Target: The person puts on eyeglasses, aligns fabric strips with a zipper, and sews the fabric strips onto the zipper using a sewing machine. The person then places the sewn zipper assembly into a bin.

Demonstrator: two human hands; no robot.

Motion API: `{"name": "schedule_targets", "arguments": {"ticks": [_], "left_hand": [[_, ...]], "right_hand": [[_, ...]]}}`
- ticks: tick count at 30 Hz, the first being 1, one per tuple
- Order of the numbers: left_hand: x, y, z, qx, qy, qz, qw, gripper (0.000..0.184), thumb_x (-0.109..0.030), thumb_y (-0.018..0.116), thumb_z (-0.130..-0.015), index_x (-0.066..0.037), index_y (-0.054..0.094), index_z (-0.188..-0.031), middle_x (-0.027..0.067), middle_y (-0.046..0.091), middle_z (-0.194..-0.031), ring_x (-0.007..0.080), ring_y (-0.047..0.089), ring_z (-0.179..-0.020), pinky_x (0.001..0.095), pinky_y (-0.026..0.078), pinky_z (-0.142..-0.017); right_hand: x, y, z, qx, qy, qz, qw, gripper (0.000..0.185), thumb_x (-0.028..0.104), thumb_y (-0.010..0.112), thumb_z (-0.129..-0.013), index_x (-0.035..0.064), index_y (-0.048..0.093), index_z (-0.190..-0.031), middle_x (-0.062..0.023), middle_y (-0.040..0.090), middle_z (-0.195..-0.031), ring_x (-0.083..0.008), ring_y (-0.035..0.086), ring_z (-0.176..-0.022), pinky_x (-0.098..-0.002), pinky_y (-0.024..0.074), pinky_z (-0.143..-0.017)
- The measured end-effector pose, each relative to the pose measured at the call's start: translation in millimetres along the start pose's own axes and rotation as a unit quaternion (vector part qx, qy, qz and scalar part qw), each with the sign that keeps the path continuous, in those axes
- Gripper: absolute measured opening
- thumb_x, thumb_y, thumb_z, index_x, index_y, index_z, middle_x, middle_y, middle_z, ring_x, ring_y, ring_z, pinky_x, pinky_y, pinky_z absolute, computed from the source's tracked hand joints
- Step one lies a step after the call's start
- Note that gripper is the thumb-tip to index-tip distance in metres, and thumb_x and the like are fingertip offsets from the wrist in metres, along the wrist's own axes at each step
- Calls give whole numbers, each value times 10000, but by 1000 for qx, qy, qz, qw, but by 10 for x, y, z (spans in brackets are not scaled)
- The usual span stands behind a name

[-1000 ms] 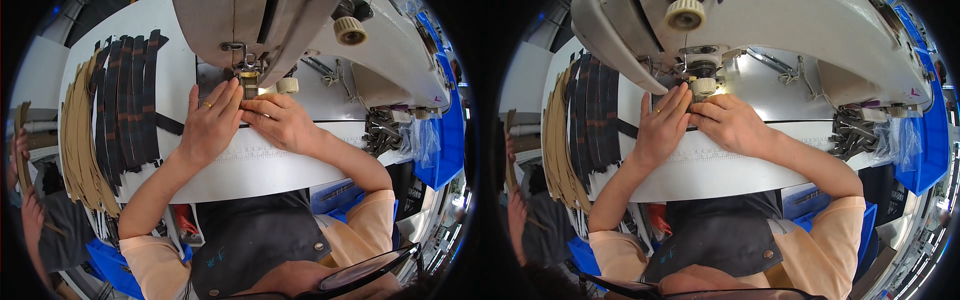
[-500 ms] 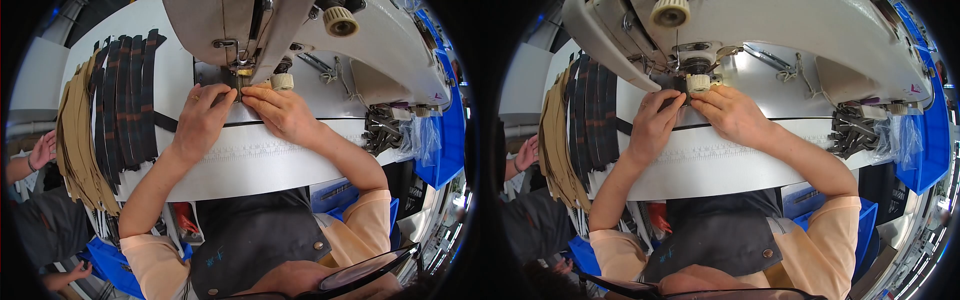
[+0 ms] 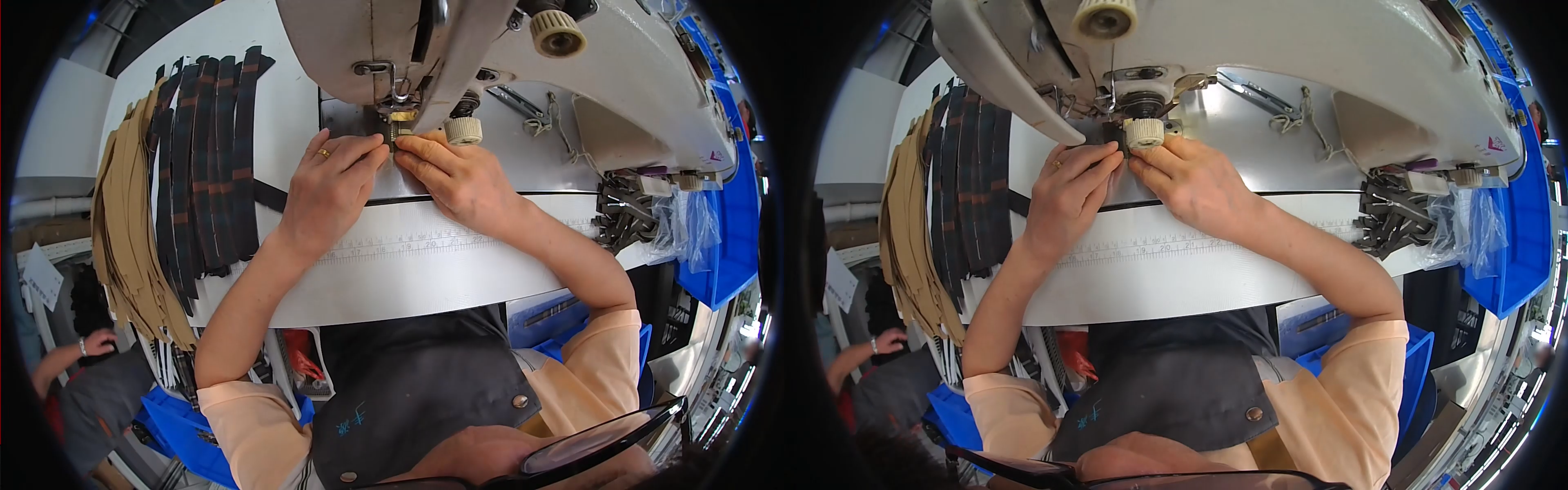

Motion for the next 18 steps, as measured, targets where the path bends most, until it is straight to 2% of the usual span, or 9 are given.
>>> {"name": "schedule_targets", "arguments": {"ticks": [3,6,9,11,13,14,17,18], "left_hand": [[-7,1,-22,2,-14,-9,1000,252,-35,641,-800,-26,663,-1052,61,638,-1101,243,606,-920,404,425,-923],[41,46,-32,-2,-6,-46,999,223,-70,632,-813,-34,648,-1033,26,628,-1088,190,603,-977,506,405,-954],[60,48,-27,13,-32,-38,999,256,-97,634,-829,-60,658,-1081,37,630,-1159,231,596,-980,493,347,-993],[74,103,-1,19,-37,-47,998,281,-113,622,-837,-88,644,-1116,31,630,-1158,226,584,-1018,533,329,-998],[77,101,-5,17,-44,-11,999,284,-123,616,-835,-102,636,-1118,24,630,-1149,218,574,-1045,567,305,-1002],[118,134,10,25,-38,-35,998,251,-127,611,-834,-93,641,-1081,21,628,-1140,207,564,-1064,570,296,-1008],[195,124,32,-29,-79,21,996,201,-65,587,-809,-105,648,-996,-1,633,-1063,199,556,-1054,582,281,-1010],[237,75,16,-35,-123,35,991,207,-54,582,-805,-104,646,-995,9,631,-1046,207,553,-1060,586,281,-1007]], "right_hand": [[-1,4,-9,-6,9,8,1000,306,78,606,-701,-12,652,-990,-79,613,-1017,-226,581,-900,-303,507,-729],[-32,13,-48,-2,33,15,999,309,84,608,-706,-11,652,-996,-84,612,-1019,-235,575,-929,-328,505,-733],[-80,24,-30,14,48,35,998,296,74,608,-716,-8,653,-998,-93,619,-996,-252,578,-937,-361,500,-735],[-71,-3,-1,40,71,27,996,280,49,615,-722,-4,653,-994,-101,630,-974,-266,591,-905,-381,496,-732],[-98,47,49,-53,62,17,997,270,3,624,-724,1,651,-993,-115,647,-952,-286,608,-830,-385,491,-716],[-112,-22,6,-24,61,1,998,273,-22,627,-730,3,649,-1000,-130,656,-989,-305,618,-788,-384,487,-718],[-70,-62,-56,-6,62,-2,998,267,-21,596,-773,12,635,-1036,-113,642,-1081,-313,618,-876,-381,483,-737],[-72,-66,-61,-2,65,-4,998,268,-23,593,-778,12,632,-1041,-108,638,-1092,-315,618,-882,-382,483,-738]]}}
Point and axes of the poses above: each hand's wrist, its own z-axis away from the middle knuckle, its own y-axis out of the palm, x = y × z, the point moved 3 cm from there along -z, towards the middle knuckle
